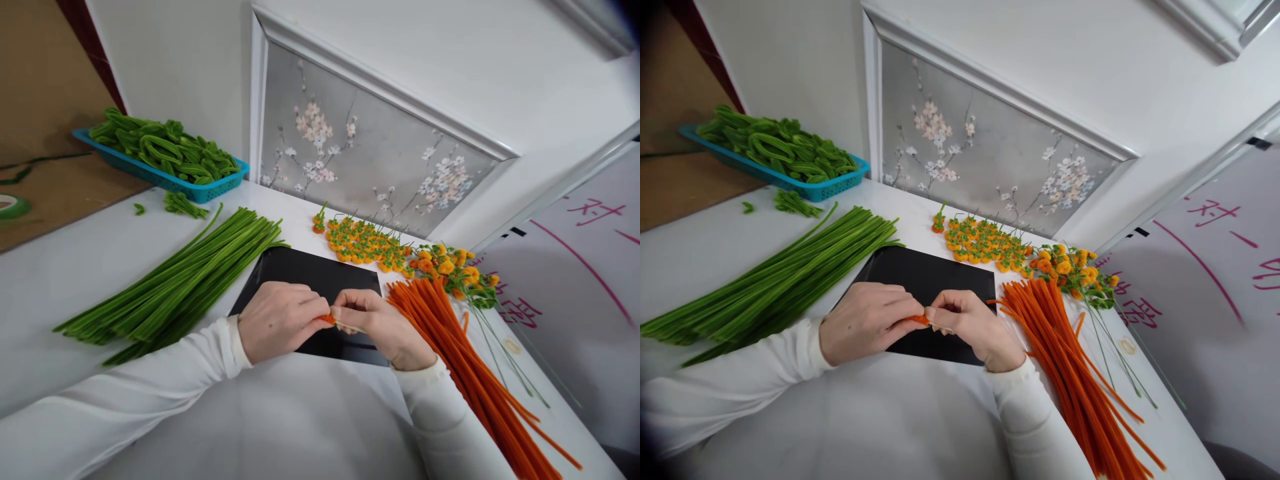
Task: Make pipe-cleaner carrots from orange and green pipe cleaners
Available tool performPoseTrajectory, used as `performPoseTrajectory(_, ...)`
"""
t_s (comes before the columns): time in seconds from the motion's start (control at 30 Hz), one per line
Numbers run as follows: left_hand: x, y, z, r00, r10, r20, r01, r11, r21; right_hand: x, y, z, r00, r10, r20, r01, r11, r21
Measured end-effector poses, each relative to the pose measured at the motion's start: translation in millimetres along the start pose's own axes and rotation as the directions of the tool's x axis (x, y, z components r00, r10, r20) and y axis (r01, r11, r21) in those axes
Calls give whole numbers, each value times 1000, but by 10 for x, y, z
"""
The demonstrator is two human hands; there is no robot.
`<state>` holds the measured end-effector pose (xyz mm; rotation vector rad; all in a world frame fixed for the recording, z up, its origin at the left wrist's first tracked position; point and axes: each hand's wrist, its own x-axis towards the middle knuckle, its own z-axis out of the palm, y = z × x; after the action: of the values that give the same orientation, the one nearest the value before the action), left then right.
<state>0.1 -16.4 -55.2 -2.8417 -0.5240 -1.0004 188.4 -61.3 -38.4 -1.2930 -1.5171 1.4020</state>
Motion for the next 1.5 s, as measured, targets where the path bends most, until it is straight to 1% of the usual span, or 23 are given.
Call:
performPoseTrajectory(0.1,31,0,-22,996,-83,32,86,989,-123,-35,-37,-98,998,-7,62,6,1000,8)
performPoseTrajectory(0.17,56,-2,-39,987,-123,99,143,962,-232,-71,-69,-178,995,-33,92,34,999,-13)
performPoseTrajectory(0.23,74,-11,-53,973,-143,179,197,922,-332,-100,-89,-244,992,-68,107,76,994,-72)
performPoseTrajectory(0.3,80,-24,-61,959,-161,234,246,883,-401,-106,-87,-280,985,-151,86,164,971,-175)
performPoseTrajectory(0.37,80,-35,-66,951,-168,258,272,852,-447,-87,-65,-284,959,-282,21,275,911,-307)
performPoseTrajectory(0.43,78,-39,-70,950,-181,255,288,827,-483,-54,-31,-267,925,-379,-16,337,841,-424)
performPoseTrajectory(0.5,75,-39,-70,947,-215,238,309,807,-503,-21,6,-240,917,-400,5,350,795,-495)
performPoseTrajectory(0.57,71,-43,-66,938,-274,210,344,799,-493,0,39,-212,923,-380,56,353,780,-517)
performPoseTrajectory(0.7,65,-72,-57,910,-390,137,411,809,-420,-2,59,-143,939,-325,112,333,773,-540)
performPoseTrajectory(0.8,74,-104,-62,912,-404,74,396,819,-416,-49,17,-70,949,-276,155,312,729,-609)
performPoseTrajectory(0.87,83,-127,-69,918,-395,47,377,825,-422,-100,-24,-17,958,-247,143,275,669,-690)
performPoseTrajectory(0.9,86,-139,-71,918,-394,42,374,827,-419,-127,-43,8,961,-246,128,258,622,-740)
performPoseTrajectory(1.0,85,-176,-69,909,-414,57,401,827,-394,-198,-85,71,951,-293,100,224,428,-876)
performPoseTrajectory(1.1,79,-207,-63,901,-421,101,426,823,-375,-234,-109,97,925,-374,65,160,229,-960)
performPoseTrajectory(1.17,81,-218,-66,905,-406,127,423,827,-370,-239,-120,89,889,-457,33,117,157,-981)
performPoseTrajectory(1.23,88,-220,-74,906,-397,148,423,826,-371,-237,-128,66,847,-531,10,106,150,-983)
performPoseTrajectory(1.3,95,-216,-82,898,-408,163,439,816,-376,-236,-133,37,819,-573,-4,124,183,-975)
performPoseTrajectory(1.4,99,-207,-89,887,-433,161,460,793,-400,-240,-135,2,816,-578,-10,157,238,-959)
performPoseTrajectory(1.5,94,-206,-94,888,-431,159,456,789,-412,-249,-137,-8,824,-567,-20,168,278,-946)
